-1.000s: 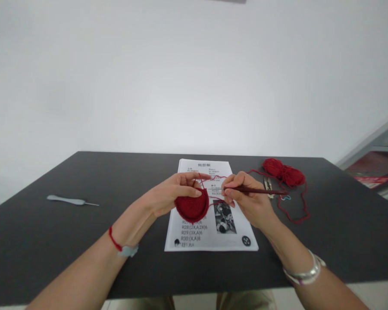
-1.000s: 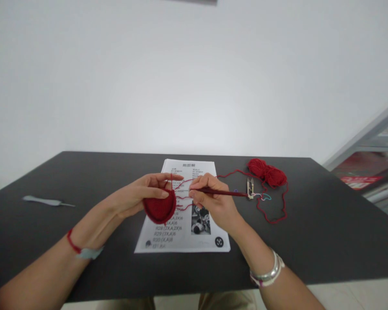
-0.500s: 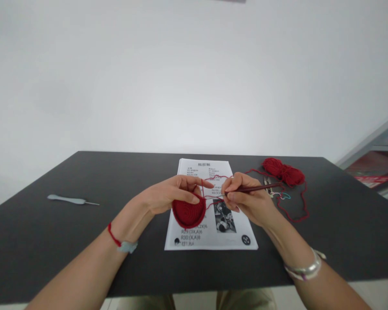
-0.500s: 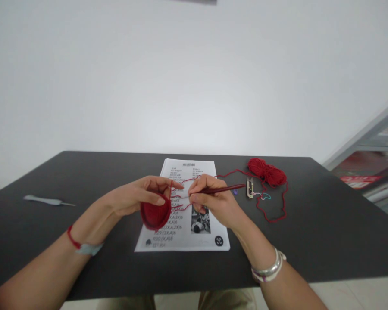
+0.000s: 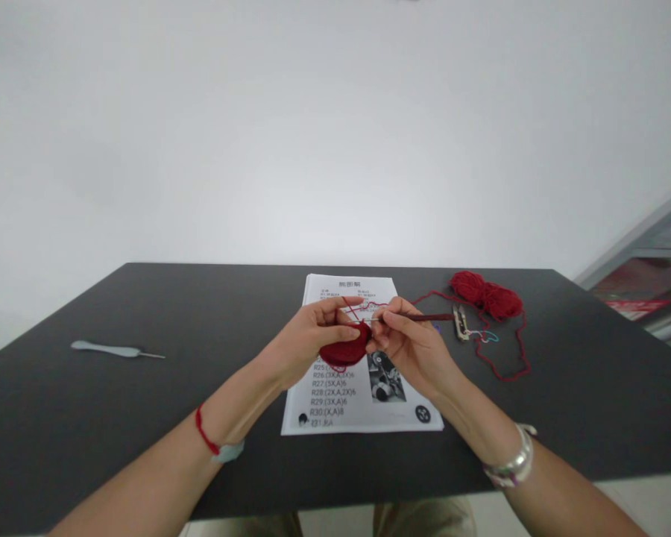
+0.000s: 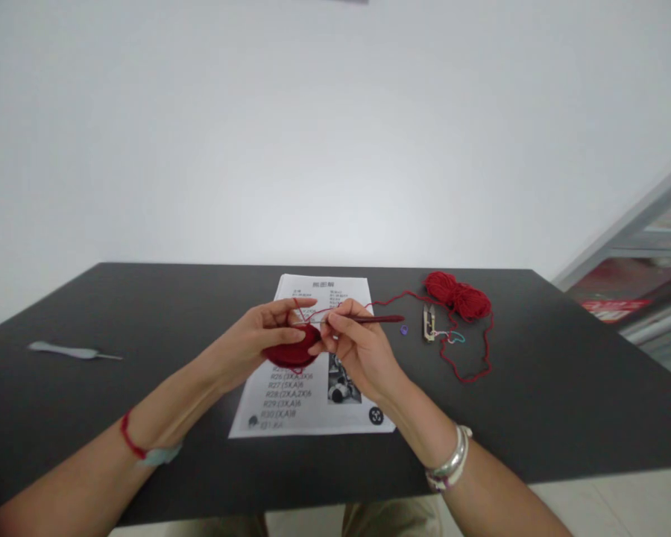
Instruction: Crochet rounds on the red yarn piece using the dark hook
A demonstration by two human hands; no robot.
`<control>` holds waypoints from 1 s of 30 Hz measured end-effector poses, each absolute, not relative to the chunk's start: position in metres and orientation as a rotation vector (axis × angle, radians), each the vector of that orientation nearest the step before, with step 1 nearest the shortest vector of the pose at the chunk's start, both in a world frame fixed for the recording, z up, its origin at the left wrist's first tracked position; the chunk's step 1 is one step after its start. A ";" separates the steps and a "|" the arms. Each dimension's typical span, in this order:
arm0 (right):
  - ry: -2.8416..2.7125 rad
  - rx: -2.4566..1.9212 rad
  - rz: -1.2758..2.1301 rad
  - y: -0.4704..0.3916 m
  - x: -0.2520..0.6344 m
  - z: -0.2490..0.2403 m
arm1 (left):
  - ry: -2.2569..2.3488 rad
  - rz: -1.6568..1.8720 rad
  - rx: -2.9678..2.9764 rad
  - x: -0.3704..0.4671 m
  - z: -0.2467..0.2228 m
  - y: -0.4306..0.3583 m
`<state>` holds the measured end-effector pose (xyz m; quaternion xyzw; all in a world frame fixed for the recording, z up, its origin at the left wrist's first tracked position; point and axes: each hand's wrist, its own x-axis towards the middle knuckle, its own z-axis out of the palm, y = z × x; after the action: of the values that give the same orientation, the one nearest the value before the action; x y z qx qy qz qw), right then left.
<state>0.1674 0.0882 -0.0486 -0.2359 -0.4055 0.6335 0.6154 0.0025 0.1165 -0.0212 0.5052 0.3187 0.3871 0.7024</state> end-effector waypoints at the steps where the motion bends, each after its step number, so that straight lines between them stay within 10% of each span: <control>1: -0.955 -0.538 1.455 0.088 0.169 -0.047 | 0.717 0.854 1.120 0.001 -0.020 0.117; 30: -1.750 -0.770 0.014 0.078 0.160 -0.068 | 1.014 1.085 1.383 0.012 -0.026 0.103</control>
<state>0.1597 0.0778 -0.0677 -0.3290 -0.7476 0.0061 0.5769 0.0122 0.1030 -0.0263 0.5788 0.4245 0.4542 0.5277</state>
